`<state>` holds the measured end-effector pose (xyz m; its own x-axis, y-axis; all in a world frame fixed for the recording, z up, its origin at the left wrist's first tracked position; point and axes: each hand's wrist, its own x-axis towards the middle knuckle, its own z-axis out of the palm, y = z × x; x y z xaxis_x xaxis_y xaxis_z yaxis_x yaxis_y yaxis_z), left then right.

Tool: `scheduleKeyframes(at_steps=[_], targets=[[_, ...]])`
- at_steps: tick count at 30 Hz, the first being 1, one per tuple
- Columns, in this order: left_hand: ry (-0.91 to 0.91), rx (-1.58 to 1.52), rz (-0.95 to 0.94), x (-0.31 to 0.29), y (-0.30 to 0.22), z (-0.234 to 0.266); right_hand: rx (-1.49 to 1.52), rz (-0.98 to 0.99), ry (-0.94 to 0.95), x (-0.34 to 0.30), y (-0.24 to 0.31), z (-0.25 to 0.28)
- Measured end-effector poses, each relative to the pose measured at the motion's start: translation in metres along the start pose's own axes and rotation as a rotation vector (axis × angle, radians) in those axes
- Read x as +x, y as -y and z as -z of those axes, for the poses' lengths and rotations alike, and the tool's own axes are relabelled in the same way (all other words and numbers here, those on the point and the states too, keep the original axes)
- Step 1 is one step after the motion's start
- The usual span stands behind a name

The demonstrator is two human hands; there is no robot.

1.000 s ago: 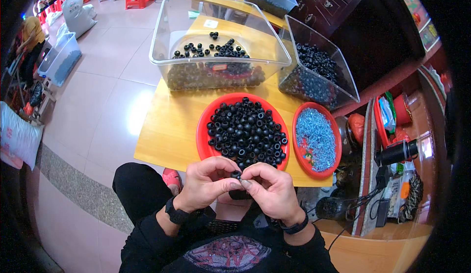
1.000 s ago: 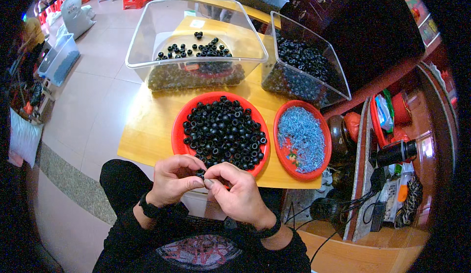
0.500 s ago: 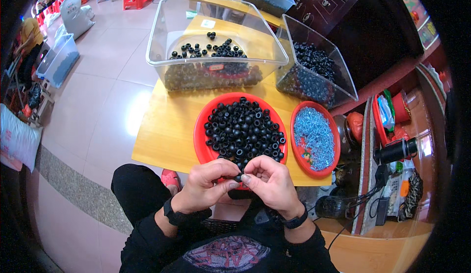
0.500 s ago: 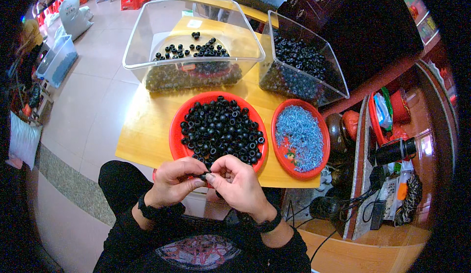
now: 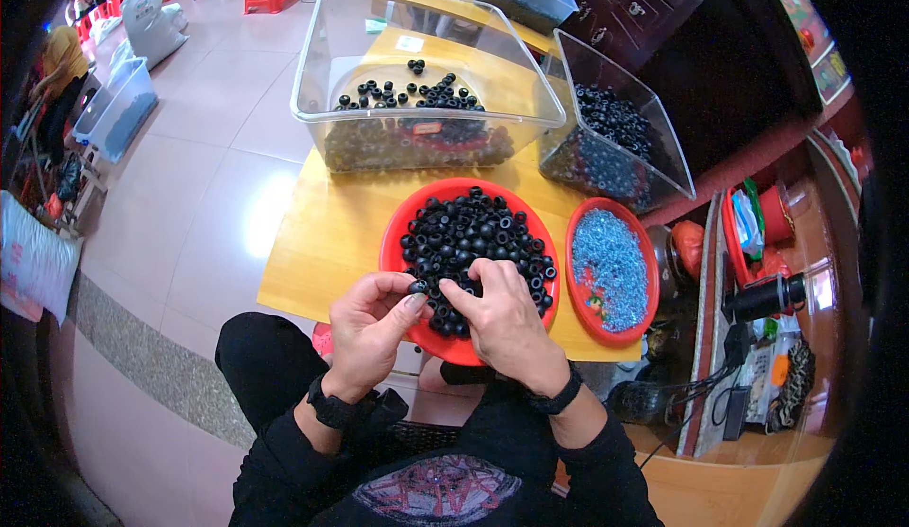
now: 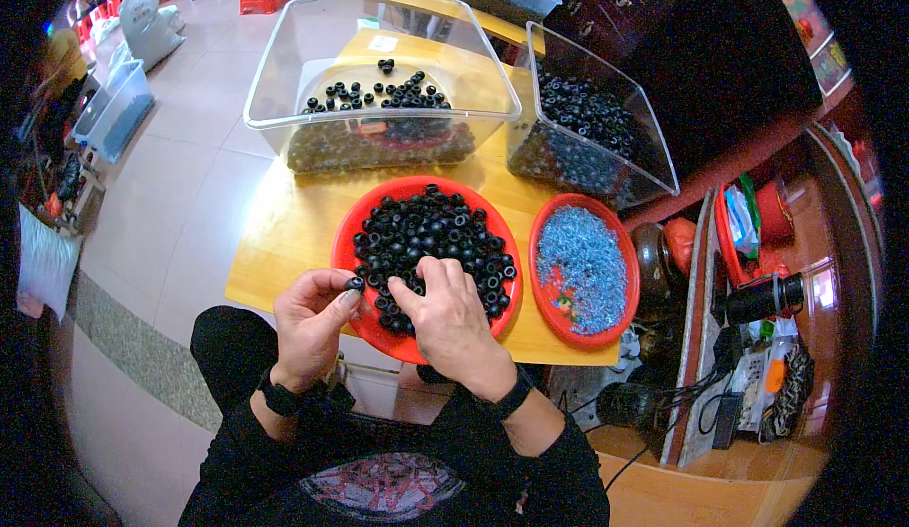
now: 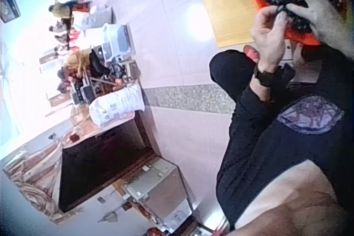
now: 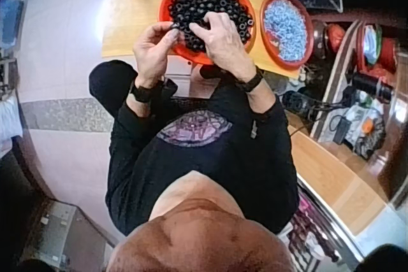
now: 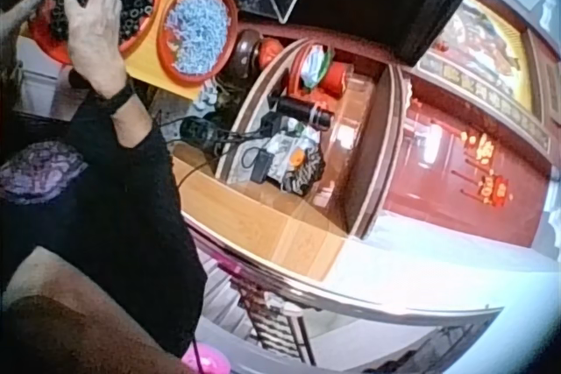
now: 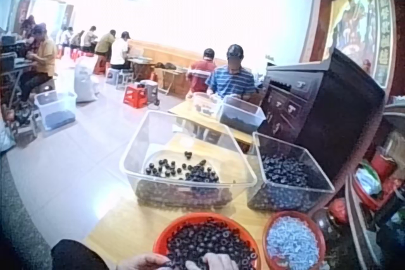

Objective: Assembling small plastic components by inserting red pieces into black circular parts.

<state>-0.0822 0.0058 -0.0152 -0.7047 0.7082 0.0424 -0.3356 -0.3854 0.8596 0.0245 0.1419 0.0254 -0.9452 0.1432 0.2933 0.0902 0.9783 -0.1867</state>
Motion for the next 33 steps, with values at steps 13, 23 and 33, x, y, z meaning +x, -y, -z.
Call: scheduleKeyframes(at_steps=[13, 23, 33], targets=[[-0.028, -0.012, 0.034, 0.0, -0.001, 0.002, 0.012, -0.034, -0.023, 0.0, 0.004, -0.008], [-0.003, -0.005, 0.021, 0.0, -0.002, 0.003, -0.031, 0.044, -0.074, 0.002, 0.003, -0.016], [0.095, -0.087, 0.118, -0.001, -0.001, 0.0, 0.378, -0.134, -0.234, -0.01, -0.003, 0.0]])
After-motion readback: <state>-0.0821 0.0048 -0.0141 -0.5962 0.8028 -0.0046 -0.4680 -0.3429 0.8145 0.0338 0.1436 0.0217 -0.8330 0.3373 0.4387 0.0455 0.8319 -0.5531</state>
